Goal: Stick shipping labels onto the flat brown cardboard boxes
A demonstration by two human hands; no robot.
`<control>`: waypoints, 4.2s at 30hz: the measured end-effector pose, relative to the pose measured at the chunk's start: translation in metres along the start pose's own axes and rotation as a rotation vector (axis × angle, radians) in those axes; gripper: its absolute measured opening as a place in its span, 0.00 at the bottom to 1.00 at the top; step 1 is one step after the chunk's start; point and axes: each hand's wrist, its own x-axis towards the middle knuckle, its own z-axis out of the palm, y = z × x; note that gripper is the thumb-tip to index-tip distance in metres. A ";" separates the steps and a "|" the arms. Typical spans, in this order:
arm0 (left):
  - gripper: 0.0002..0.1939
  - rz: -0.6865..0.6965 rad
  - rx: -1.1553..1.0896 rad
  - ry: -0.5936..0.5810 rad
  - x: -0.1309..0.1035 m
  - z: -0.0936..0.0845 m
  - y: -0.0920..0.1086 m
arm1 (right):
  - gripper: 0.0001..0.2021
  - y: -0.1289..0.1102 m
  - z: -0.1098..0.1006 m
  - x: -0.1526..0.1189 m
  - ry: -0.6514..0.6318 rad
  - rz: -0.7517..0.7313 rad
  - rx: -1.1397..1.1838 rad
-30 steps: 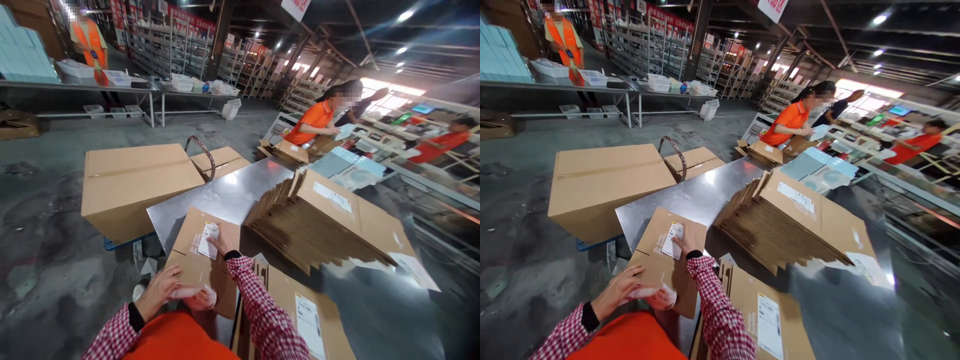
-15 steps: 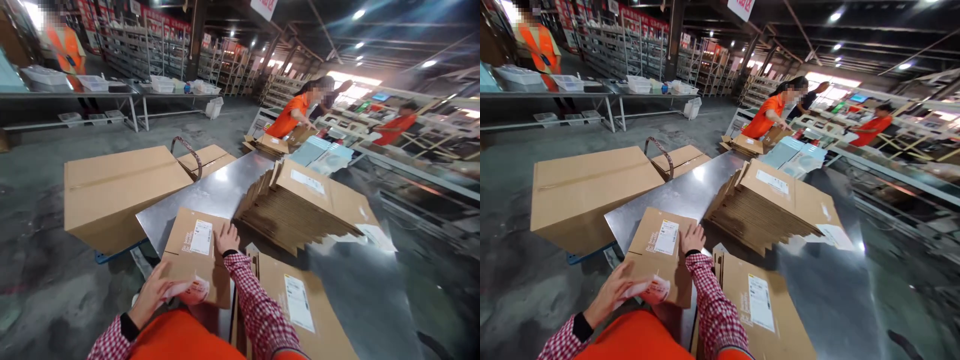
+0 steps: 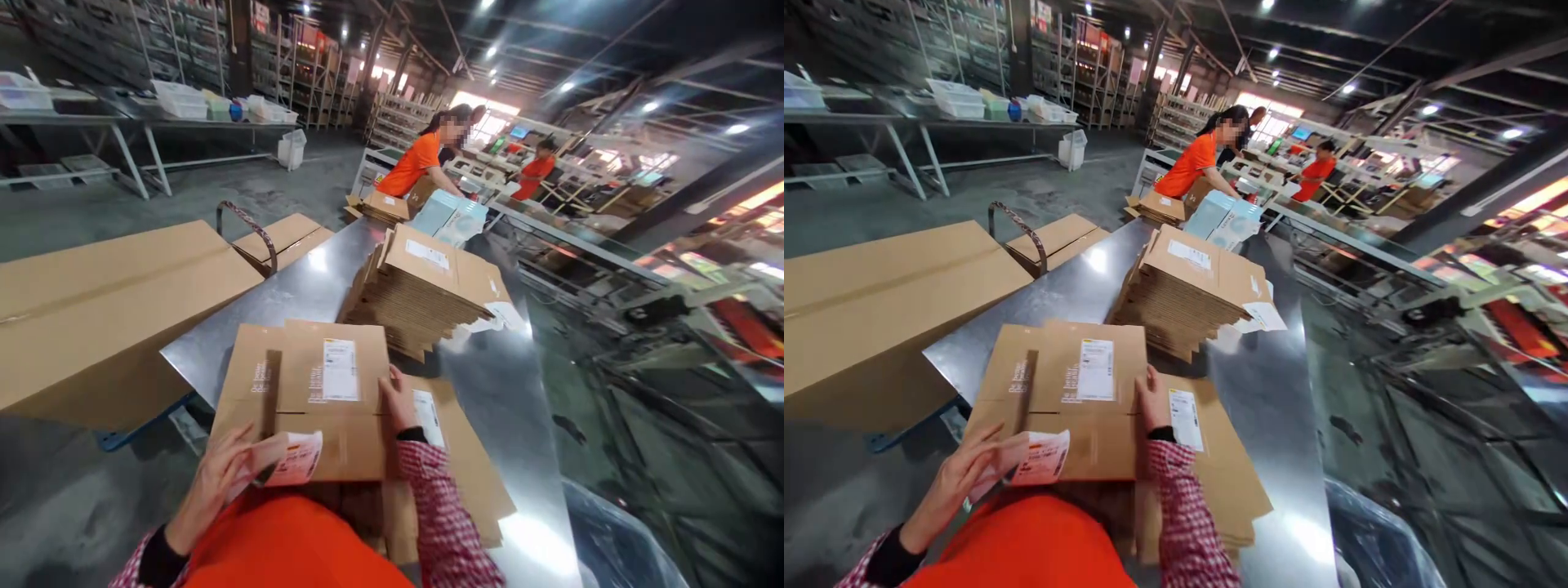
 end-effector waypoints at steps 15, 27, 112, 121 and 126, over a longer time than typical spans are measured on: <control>0.28 0.072 0.088 -0.051 0.015 -0.032 0.017 | 0.33 -0.073 0.039 -0.042 -0.909 -0.476 0.129; 0.25 -0.178 0.018 0.113 0.001 -0.048 0.058 | 0.15 -0.113 0.122 -0.077 -1.022 -0.463 0.246; 0.25 0.062 0.177 0.362 -0.038 -0.104 0.078 | 0.16 -0.133 0.135 -0.154 -1.097 -0.041 0.593; 0.12 -0.194 -0.384 0.121 -0.045 -0.067 0.053 | 0.15 -0.143 0.149 -0.167 -0.615 -0.318 0.245; 0.16 -0.185 -0.367 0.128 -0.034 -0.059 0.040 | 0.09 -0.152 0.142 -0.175 -0.546 -0.366 0.197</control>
